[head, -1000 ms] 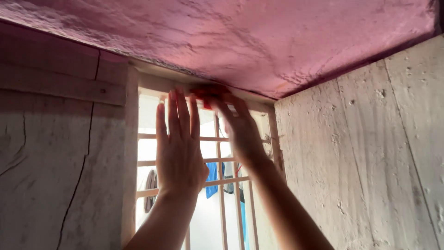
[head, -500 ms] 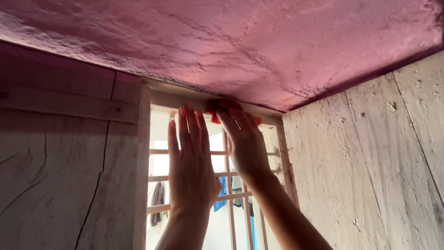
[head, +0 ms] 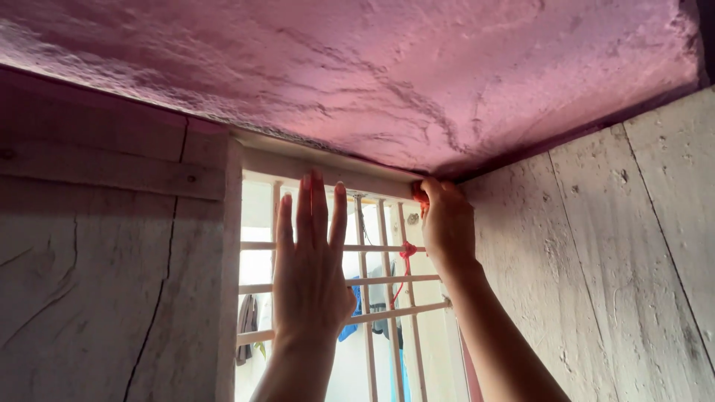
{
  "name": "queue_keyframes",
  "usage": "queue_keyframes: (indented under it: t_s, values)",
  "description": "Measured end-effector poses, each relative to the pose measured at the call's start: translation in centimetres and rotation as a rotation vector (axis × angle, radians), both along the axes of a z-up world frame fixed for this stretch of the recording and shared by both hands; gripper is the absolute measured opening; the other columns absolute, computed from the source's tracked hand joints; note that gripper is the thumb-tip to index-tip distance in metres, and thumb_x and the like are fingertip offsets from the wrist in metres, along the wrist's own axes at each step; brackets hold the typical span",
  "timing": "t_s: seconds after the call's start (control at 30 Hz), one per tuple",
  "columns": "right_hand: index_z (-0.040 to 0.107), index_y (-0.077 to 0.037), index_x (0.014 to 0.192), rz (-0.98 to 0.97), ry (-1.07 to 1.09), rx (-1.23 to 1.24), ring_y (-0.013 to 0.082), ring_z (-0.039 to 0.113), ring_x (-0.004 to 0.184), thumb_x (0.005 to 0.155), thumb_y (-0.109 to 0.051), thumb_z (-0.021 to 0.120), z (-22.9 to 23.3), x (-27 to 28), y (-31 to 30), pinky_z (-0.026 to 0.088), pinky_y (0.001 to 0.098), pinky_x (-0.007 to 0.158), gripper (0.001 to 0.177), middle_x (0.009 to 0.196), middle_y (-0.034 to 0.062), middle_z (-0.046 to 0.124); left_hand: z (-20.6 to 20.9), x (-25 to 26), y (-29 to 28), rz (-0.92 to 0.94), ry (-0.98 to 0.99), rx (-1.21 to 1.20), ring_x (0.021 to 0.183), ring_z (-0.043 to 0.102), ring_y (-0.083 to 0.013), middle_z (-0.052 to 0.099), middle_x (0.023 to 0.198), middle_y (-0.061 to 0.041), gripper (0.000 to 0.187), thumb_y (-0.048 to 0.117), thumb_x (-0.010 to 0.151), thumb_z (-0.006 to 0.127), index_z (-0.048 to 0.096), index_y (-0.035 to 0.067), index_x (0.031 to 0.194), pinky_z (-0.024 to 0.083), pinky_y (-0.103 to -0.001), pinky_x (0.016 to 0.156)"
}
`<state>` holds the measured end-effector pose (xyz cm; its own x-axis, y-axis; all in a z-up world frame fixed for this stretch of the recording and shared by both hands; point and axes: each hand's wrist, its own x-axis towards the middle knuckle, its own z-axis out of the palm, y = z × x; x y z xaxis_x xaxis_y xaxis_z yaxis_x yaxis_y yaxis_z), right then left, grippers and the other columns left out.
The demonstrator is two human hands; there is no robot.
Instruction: Cleaning a metal window grille with a wet cloth.
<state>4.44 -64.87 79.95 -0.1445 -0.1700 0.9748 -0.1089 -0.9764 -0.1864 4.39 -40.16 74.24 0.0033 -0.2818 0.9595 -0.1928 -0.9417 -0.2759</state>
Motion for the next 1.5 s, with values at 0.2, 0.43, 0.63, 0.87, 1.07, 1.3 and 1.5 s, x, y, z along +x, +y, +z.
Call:
queue_keyframes:
  t_s: [0.2, 0.43, 0.63, 0.87, 1.07, 1.3, 1.5]
  values:
    - [0.067, -0.013, 0.138, 0.809, -0.043, -0.335, 0.0288, 0.062, 0.128, 0.111, -0.002, 0.054, -1.8, 1.7, 7.4, 0.046, 0.0418, 0.110, 0.032, 0.135, 0.0166, 0.066, 0.1, 0.6, -1.3, 0.030, 0.002, 0.009, 0.157, 0.007, -0.0387, 0.008, 0.170, -0.024, 0.106, 0.030, 0.075, 0.060, 0.011, 0.002, 0.165, 0.004, -0.056, 0.123]
    - [0.064, -0.014, 0.131, 0.098, -0.090, -0.442, 0.0272, 0.065, 0.108, 0.097, -0.004, 0.057, -2.1, -0.5, 4.9, 0.059, 0.0359, 0.082, 0.035, 0.136, 0.0136, 0.060, -0.2, 0.6, -0.5, 0.011, -0.022, -0.005, 0.157, 0.007, -0.0389, 0.006, 0.169, -0.028, 0.108, 0.028, 0.073, 0.060, 0.009, 0.007, 0.165, 0.003, -0.053, 0.123]
    - [0.065, -0.012, 0.121, 0.167, 0.022, 0.061, 0.0186, 0.067, 0.085, 0.104, -0.007, 0.049, -1.0, -1.5, 3.2, 0.058, 0.0311, 0.067, 0.023, 0.114, 0.0109, 0.064, 0.2, 0.0, -0.4, 0.023, -0.007, 0.011, 0.157, 0.004, -0.0387, 0.005, 0.171, -0.028, 0.107, 0.029, 0.074, 0.060, 0.009, 0.004, 0.165, 0.002, -0.053, 0.122]
    - [0.064, -0.011, 0.132, 0.232, -0.107, -0.501, 0.0277, 0.066, 0.113, 0.100, -0.001, 0.052, -2.6, -0.8, 7.6, 0.056, 0.0354, 0.097, 0.036, 0.134, 0.0142, 0.063, -0.3, 1.9, -2.2, 0.062, -0.121, -0.032, 0.155, 0.007, -0.0335, 0.011, 0.169, -0.021, 0.100, 0.027, 0.075, 0.059, 0.016, 0.004, 0.162, 0.005, -0.049, 0.122]
    - [0.062, -0.014, 0.134, 0.075, 0.027, -0.400, 0.0284, 0.068, 0.099, 0.090, 0.012, 0.056, -1.3, -1.6, 3.3, 0.061, 0.0351, 0.081, 0.051, 0.128, 0.0125, 0.062, -0.4, 1.4, -1.9, 0.057, -0.103, -0.031, 0.155, 0.005, -0.0326, 0.008, 0.169, -0.023, 0.103, 0.032, 0.076, 0.059, 0.014, 0.004, 0.164, 0.004, -0.047, 0.122]
    - [0.063, -0.013, 0.129, 0.120, -0.064, -0.261, 0.0299, 0.068, 0.106, 0.094, 0.008, 0.061, -0.9, 0.6, 7.4, 0.060, 0.0391, 0.087, 0.041, 0.127, 0.0150, 0.062, -0.3, 1.5, -1.9, 0.100, -0.092, -0.007, 0.153, 0.005, -0.0340, 0.007, 0.167, -0.023, 0.103, 0.032, 0.075, 0.059, 0.013, 0.003, 0.163, 0.004, -0.049, 0.120]
    - [0.061, -0.013, 0.138, -0.021, -0.113, -0.650, 0.0338, 0.064, 0.119, 0.083, 0.012, 0.059, -1.5, 0.1, 3.5, 0.058, 0.0396, 0.097, 0.060, 0.137, 0.0126, 0.062, -0.3, 1.7, -2.0, 0.076, -0.119, -0.026, 0.154, 0.007, -0.0333, 0.009, 0.168, -0.022, 0.101, 0.035, 0.077, 0.058, 0.016, 0.001, 0.162, 0.005, -0.049, 0.122]
